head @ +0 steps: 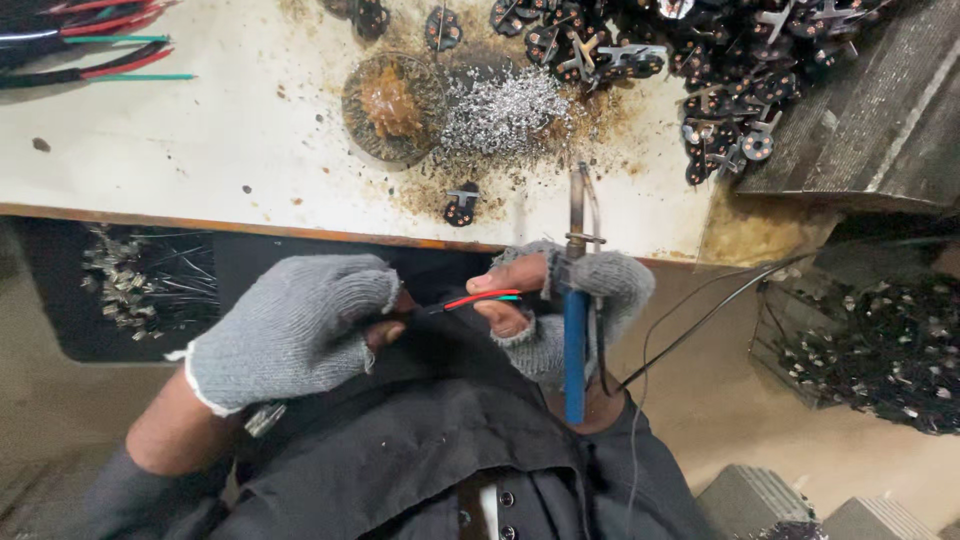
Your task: The person solders wires to electrical plug connectors at a workbench. They hold a wire in one hand and a soldering iron in the other, dip wire ends into a flux container, tin the exposed strands with solder, and attach the wires to connector terminals, working through several connectors one at a time.
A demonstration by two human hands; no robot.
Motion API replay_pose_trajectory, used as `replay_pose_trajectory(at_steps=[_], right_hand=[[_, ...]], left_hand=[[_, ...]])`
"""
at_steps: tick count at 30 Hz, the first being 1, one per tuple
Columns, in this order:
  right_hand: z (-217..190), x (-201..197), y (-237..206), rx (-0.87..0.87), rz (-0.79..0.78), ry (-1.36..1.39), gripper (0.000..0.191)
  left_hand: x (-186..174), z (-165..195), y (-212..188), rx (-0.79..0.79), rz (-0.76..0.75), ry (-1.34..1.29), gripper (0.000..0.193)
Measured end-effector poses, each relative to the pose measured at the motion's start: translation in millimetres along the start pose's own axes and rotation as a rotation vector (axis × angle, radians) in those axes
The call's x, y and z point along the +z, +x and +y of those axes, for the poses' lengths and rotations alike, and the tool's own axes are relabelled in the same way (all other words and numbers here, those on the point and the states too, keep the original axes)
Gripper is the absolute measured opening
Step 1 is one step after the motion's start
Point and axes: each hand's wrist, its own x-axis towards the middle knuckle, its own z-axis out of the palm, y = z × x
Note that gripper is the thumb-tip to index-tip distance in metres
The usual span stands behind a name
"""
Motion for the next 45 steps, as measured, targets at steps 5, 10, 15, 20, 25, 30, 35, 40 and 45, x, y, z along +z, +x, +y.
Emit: replay_pose_trajectory(at_steps=[5, 10, 15, 20, 25, 30, 35, 40, 45], right_hand=[[-13.2, 6.6, 3.3, 0.035, -0.181, -0.094, 0.013], [-7.7, 16.5, 4.5, -0.006, -0.065, -0.043, 0.015], [4.5, 10.9, -2.6, -0.058, -0.026, -0.049, 0.017], [22.8, 12.0, 1.7, -0.018, -0.062, 0.176, 0.011], [29.2, 7.7, 5.0, -0.012, -0.122, 0.299, 0.013], [21.2, 12.4, 1.8, -0.042, -0.029, -0.023, 0.015], [15.0, 15.4, 10.1, -0.035, -0.008, -0.115, 0.020], [7.6, 18.9, 10.3, -0.105, 0.048, -0.056, 0.032], [11.2, 19.9, 9.0, -0.110, -0.008, -0.093, 0.020]], left_hand=[[13.8, 14.9, 1.0, 0.031, 0.163, -0.230, 0.051], [42.8, 11.3, 2.8, -0.074, 0.299, -0.402, 0.028], [40.0, 7.6, 5.7, -0.116, 0.283, -0.435, 0.019], [33.7, 8.2, 12.0, -0.233, 0.187, -0.615, 0.019], [35.8, 1.4, 13.8, -0.293, 0.129, -0.785, 0.020], [30.7, -2.6, 6.4, -0.071, 0.256, -0.430, 0.017], [34.3, 2.0, 5.2, 0.090, 0.393, -0.174, 0.015], [35.7, 6.9, 6.4, 0.095, 0.476, -0.228, 0.009], [37.7, 6.2, 9.9, 0.124, 0.514, -0.031, 0.015]])
